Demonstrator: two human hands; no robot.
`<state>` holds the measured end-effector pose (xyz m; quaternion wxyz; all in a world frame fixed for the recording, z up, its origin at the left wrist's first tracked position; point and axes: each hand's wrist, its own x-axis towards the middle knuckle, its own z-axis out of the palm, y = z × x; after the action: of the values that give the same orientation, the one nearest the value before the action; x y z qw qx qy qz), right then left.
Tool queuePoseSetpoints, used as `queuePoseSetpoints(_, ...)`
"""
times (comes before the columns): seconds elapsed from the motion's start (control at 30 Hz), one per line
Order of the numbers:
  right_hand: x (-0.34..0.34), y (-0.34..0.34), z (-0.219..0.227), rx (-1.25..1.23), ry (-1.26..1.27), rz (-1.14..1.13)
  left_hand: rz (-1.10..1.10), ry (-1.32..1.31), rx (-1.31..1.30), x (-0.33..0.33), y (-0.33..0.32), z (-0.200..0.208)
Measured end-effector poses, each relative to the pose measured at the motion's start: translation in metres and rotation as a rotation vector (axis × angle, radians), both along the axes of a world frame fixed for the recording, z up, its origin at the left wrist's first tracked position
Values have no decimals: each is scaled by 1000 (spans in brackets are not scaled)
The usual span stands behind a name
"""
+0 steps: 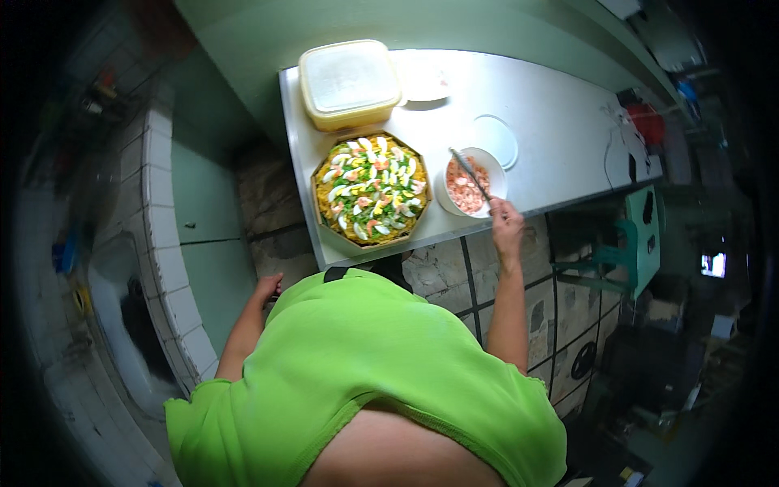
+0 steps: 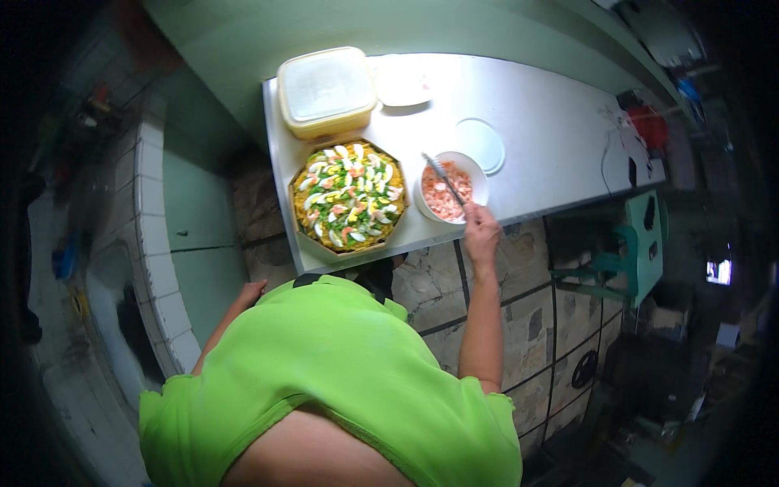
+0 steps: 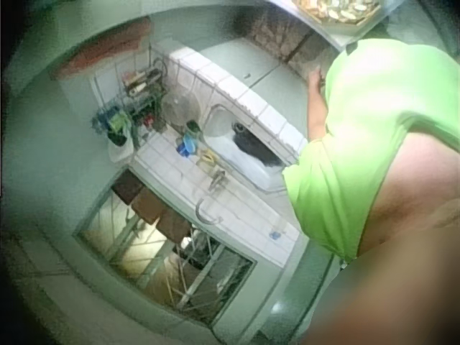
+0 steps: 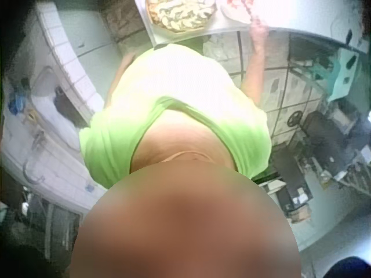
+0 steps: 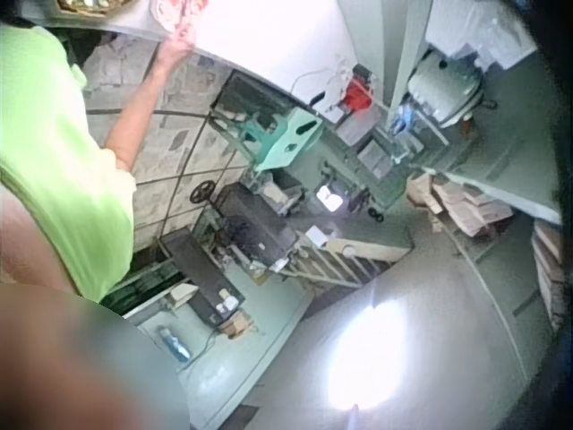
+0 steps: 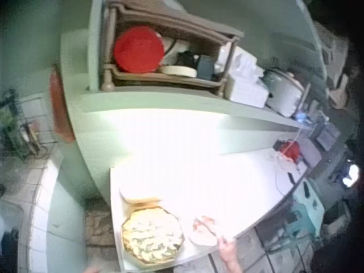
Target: The person receives a large round dish of food topped with sliced eggs and vegetables, then uses a spoon to add chopped meat and fried noodles from separate containers. The person places the dish on a metal table, covers it with a plastic bag, and secures it with a green hexagonal lid.
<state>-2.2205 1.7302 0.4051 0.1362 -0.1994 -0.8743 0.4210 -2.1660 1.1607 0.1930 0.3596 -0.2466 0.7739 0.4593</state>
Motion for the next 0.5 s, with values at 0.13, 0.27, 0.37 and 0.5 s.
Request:
queuePoseSetpoints(0.13,-6,34,8,461,-99,14,111,-98,-20,1,-5,10)
queuePoseSetpoints(0.27,1,26,10,554,-207,107,89,-95,-24,-7,-2,13)
queuePoseSetpoints(0.37,5,19,13,725,-235,197,108,-77,26,-13,2,9)
queuePoseSetpoints(0.5,7,19,18,816,-223,248,104,-84,28,-15,3,4)
